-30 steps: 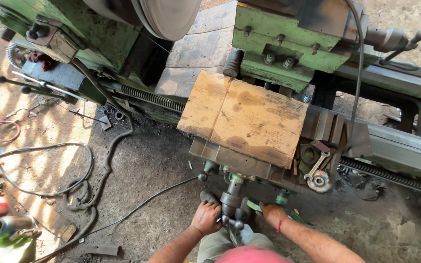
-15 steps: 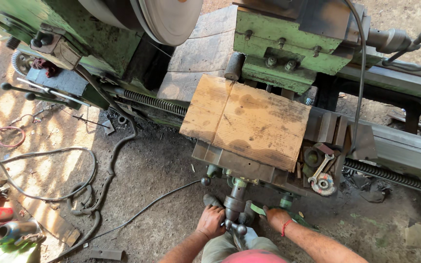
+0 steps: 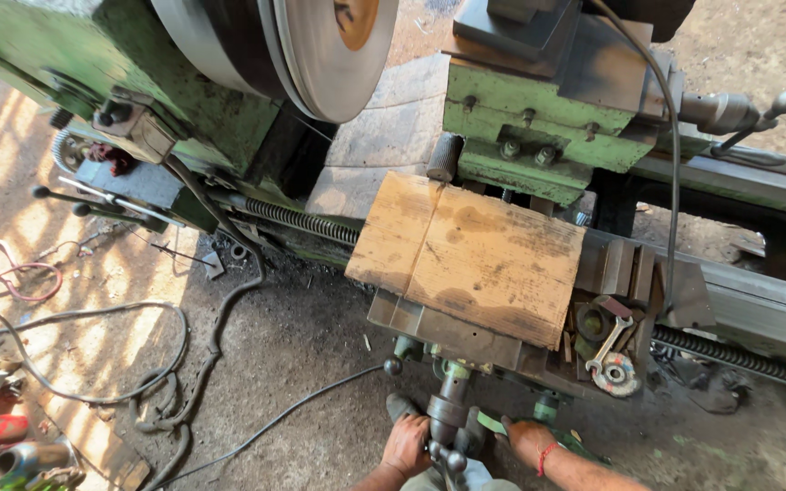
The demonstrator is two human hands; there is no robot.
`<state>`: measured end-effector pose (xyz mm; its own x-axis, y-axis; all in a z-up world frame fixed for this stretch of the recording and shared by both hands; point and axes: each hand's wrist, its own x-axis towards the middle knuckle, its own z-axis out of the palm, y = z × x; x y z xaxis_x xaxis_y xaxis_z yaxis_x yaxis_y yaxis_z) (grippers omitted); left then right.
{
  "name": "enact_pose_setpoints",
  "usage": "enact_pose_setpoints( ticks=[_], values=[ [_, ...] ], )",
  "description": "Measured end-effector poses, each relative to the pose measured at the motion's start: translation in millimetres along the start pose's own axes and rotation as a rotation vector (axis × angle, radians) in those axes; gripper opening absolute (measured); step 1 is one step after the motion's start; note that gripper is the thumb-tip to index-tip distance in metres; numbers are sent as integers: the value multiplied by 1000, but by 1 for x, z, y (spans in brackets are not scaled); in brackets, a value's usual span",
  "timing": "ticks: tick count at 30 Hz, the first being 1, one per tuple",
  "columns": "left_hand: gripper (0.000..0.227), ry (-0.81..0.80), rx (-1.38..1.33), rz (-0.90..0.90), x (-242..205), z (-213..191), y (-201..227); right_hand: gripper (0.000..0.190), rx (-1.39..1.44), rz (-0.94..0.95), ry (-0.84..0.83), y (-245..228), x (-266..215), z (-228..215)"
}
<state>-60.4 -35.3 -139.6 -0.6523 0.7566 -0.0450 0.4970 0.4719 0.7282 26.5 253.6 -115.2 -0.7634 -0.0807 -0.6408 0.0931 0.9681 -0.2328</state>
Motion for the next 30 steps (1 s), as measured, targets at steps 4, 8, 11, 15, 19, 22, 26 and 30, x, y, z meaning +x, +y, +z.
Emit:
enact_pose_setpoints(
  ticks=[4, 8, 11, 15, 19, 22, 26, 30],
  values=[
    [28, 1, -77, 17, -2, 2, 2, 55, -1, -10, 36, -2, -8, -4],
    [33, 43, -20, -21, 0, -11, 14, 52, 26, -29, 76, -3, -10, -6],
    [27, -193, -2, -369, 4, -30, 38, 58, 1, -24, 43, -2, -7, -3],
    [65, -250, -7, -681, 23, -47, 98, 50, 34, -33, 47, 6, -8, 6],
    [129, -200, 184, -661, 34, -41, 154, 39, 17, -43, 50, 9, -3, 12],
    [135, -242, 390, -621, 30, -32, 165, 35, 8, -60, 57, 8, -1, 14],
    [123, -77, 404, -581, 24, -18, 153, 30, 13, -82, 94, 13, -3, 13],
    [101, -41, 355, -546, 18, -15, 140, 35, 23, -91, 86, 13, -1, 19]
  ],
)
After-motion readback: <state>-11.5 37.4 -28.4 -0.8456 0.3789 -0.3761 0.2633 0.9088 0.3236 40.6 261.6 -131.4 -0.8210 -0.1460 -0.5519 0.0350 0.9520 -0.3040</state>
